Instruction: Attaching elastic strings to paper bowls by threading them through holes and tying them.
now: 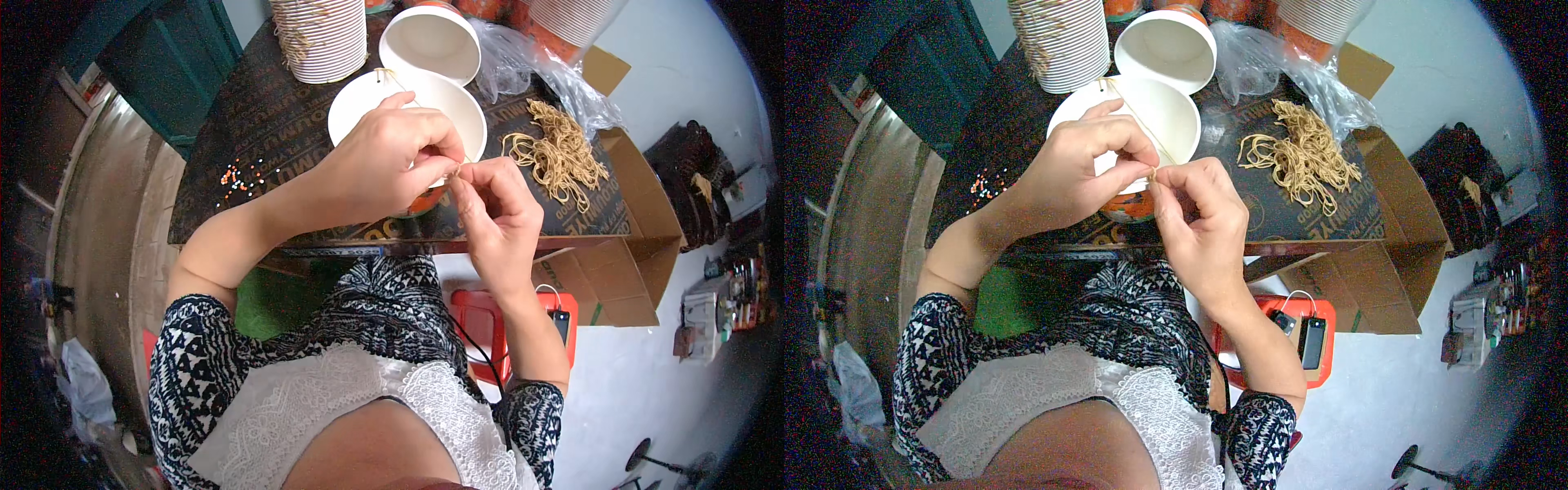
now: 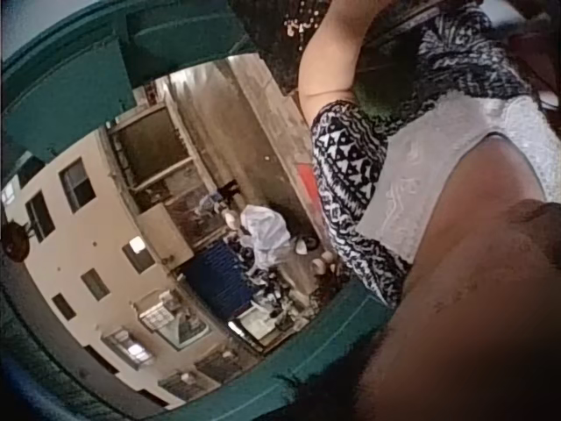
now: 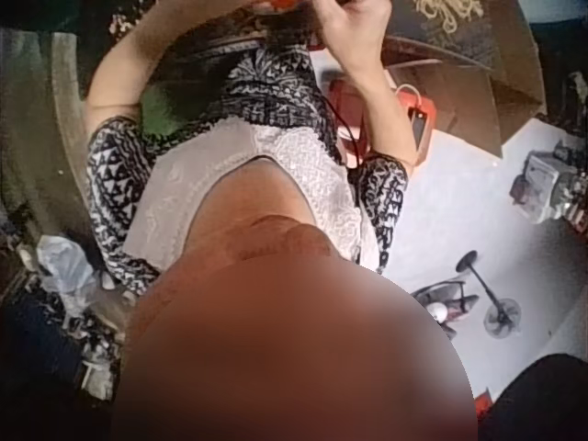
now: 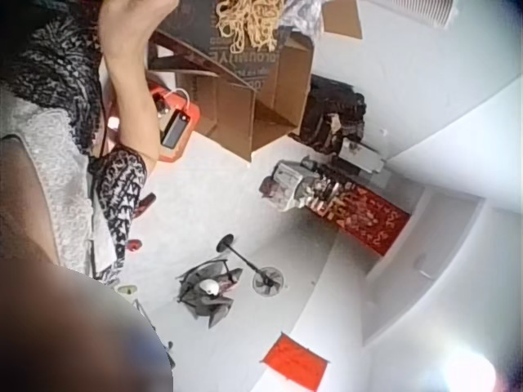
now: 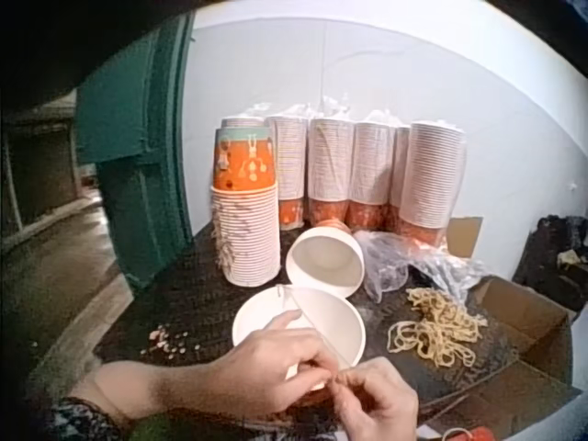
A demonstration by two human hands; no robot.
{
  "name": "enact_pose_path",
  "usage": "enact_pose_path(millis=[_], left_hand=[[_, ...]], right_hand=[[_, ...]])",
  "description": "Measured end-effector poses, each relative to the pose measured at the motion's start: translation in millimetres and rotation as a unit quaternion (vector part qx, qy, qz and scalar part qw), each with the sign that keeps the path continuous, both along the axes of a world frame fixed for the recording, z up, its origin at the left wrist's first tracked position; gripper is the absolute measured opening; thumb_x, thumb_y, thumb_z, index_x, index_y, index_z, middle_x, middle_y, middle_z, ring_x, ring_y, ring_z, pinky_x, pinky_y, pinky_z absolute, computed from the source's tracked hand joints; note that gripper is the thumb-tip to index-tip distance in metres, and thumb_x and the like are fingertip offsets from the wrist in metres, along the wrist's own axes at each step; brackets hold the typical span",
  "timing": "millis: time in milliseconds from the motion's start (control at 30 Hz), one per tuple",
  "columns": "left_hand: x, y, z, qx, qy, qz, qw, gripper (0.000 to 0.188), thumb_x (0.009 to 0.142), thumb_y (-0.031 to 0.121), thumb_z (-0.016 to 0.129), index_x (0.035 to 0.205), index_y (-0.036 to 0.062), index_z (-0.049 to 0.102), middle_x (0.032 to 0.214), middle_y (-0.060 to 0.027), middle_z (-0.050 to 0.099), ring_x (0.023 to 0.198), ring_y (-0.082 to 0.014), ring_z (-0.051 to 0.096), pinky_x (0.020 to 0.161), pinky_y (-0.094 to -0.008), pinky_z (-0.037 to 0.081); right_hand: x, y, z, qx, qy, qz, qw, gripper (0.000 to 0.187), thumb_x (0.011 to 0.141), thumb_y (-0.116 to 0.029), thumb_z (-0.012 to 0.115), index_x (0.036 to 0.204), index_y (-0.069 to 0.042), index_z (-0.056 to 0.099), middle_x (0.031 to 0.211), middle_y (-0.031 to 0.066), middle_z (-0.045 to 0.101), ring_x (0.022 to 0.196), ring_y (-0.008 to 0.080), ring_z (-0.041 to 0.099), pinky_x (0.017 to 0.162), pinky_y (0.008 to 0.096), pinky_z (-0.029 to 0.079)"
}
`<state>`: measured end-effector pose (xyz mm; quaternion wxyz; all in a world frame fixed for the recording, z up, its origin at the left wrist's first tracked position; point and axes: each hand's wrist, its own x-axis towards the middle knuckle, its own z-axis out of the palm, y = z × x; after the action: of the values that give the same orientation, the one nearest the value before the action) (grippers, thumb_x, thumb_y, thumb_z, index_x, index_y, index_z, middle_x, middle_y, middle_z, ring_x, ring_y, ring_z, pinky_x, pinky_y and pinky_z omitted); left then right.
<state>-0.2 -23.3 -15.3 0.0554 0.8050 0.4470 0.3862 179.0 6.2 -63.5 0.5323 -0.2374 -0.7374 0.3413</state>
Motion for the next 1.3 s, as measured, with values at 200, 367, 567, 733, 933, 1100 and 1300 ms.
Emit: enact_pose_path(millis=[200,367,567,733,933,1100,1300], left_hand=[[0,-8,-2,0.008,0.015,0.030,0.999,0.011,0.080,-0.001,0.065,0.088,0.0056,0.062,0.081,-0.0024,0.065,0.081,-0.0182,0.066,0.114,-0.0547,0.024],[3,-21,-1,0.033,0.066,0.042,0.996,0.016,0.078,-0.001,0.063,0.091,0.0077,0.060,0.090,-0.0048,0.064,0.092,-0.0225,0.064,0.113,-0.0596,0.020],[7,-21,-9,0.120,0.065,0.033,0.990,0.021,0.076,0.002,0.066,0.094,0.0093,0.060,0.093,-0.0053,0.063,0.095,-0.0263,0.062,0.110,-0.0628,0.019],[7,-16,-15,0.111,0.056,0.026,0.992,0.018,0.077,0.003,0.068,0.092,0.0086,0.060,0.091,-0.0050,0.063,0.095,-0.0255,0.063,0.110,-0.0622,0.020],[4,-15,-14,0.099,0.060,0.027,0.993,0.013,0.078,0.004,0.067,0.085,0.0079,0.056,0.084,-0.0044,0.061,0.087,-0.0257,0.063,0.110,-0.0607,0.021],[0,-24,-12,0.095,0.073,0.031,0.992,0.011,0.080,0.001,0.059,0.084,0.0085,0.053,0.087,-0.0039,0.059,0.090,-0.0254,0.060,0.110,-0.0625,0.018],[-3,-36,-10,0.059,0.086,0.025,0.994,0.010,0.081,-0.001,0.056,0.082,0.0078,0.050,0.095,-0.0067,0.057,0.095,-0.0256,0.057,0.109,-0.0678,0.014]], right_hand=[[2,1,-4,-0.085,0.004,0.039,0.996,0.006,0.091,0.000,0.063,0.094,0.005,0.065,0.085,-0.0003,0.057,0.074,0.0039,0.050,0.064,0.0179,0.040],[3,-1,-1,-0.105,-0.002,0.046,0.993,0.008,0.093,-0.002,0.062,0.094,0.004,0.065,0.083,-0.0011,0.057,0.073,0.0037,0.049,0.063,0.0180,0.038],[2,0,0,-0.108,0.003,0.042,0.993,0.008,0.089,-0.004,0.064,0.091,0.003,0.066,0.080,0.0066,0.059,0.069,0.0114,0.054,0.063,0.0251,0.044],[2,-1,0,-0.110,0.002,0.040,0.993,0.008,0.089,-0.004,0.064,0.090,0.004,0.066,0.080,0.0075,0.059,0.069,0.0117,0.054,0.063,0.0255,0.044],[2,0,-1,-0.079,-0.006,0.041,0.996,0.007,0.088,-0.003,0.064,0.090,0.004,0.065,0.079,0.0082,0.059,0.070,0.0131,0.055,0.062,0.0266,0.044],[4,10,-6,0.051,-0.005,-0.045,0.998,0.003,0.087,-0.001,0.064,0.088,0.002,0.063,0.078,0.0108,0.058,0.069,0.0202,0.057,0.064,0.0306,0.047],[3,19,-5,0.168,-0.056,-0.115,0.978,0.007,0.084,0.005,0.061,0.087,0.000,0.057,0.080,0.0132,0.054,0.068,0.0280,0.057,0.061,0.0355,0.047]])
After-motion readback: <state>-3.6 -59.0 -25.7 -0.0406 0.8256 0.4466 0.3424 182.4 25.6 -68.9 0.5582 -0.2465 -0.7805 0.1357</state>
